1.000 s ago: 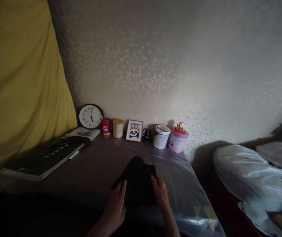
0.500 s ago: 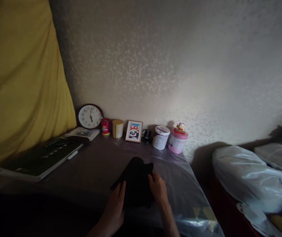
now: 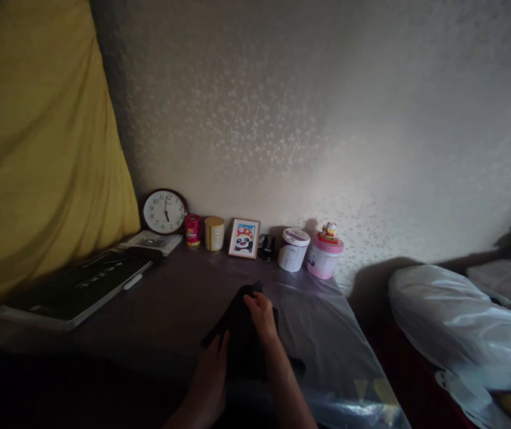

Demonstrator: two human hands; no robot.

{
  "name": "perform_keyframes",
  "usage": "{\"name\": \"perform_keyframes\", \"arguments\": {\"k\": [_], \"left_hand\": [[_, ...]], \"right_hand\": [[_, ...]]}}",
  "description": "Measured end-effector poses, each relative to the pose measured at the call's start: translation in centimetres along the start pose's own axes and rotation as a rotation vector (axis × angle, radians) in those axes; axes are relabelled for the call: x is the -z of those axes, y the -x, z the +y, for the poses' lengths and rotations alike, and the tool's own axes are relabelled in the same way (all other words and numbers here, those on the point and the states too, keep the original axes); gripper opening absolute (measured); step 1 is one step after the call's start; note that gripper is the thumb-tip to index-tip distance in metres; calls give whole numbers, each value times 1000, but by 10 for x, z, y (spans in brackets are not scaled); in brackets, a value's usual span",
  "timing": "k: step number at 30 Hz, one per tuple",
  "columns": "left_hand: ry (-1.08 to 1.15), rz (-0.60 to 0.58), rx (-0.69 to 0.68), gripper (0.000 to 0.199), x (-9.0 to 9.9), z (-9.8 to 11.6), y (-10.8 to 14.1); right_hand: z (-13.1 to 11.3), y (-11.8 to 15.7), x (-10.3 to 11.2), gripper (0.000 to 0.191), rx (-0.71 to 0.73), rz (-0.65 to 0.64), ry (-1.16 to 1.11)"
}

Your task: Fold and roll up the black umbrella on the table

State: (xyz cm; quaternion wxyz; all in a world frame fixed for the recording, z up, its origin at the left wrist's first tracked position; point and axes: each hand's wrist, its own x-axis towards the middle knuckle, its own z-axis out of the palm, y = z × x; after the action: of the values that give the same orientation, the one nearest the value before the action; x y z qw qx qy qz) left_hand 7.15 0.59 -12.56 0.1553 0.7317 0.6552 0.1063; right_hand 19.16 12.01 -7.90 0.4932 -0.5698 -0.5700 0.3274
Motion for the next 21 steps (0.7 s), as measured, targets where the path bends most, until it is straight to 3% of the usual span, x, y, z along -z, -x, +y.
{"name": "perform_keyframes", "arguments": {"k": [6,13,17,21], "left_hand": [[115,158,-107,80,-18,-10,-4],[54,152,-128,68,-27,-27,-1],[78,319,-172,55,-29,-38,5],[71,516,-170,42,-18,-30,9]], "right_hand": [[11,-3,-32,45,-57,-94,81],[15,-2,-41,36,-33,-162,381],[9,2,-40,30,-2,-371,264],[1,9,-37,27,102,-493,226]]}}
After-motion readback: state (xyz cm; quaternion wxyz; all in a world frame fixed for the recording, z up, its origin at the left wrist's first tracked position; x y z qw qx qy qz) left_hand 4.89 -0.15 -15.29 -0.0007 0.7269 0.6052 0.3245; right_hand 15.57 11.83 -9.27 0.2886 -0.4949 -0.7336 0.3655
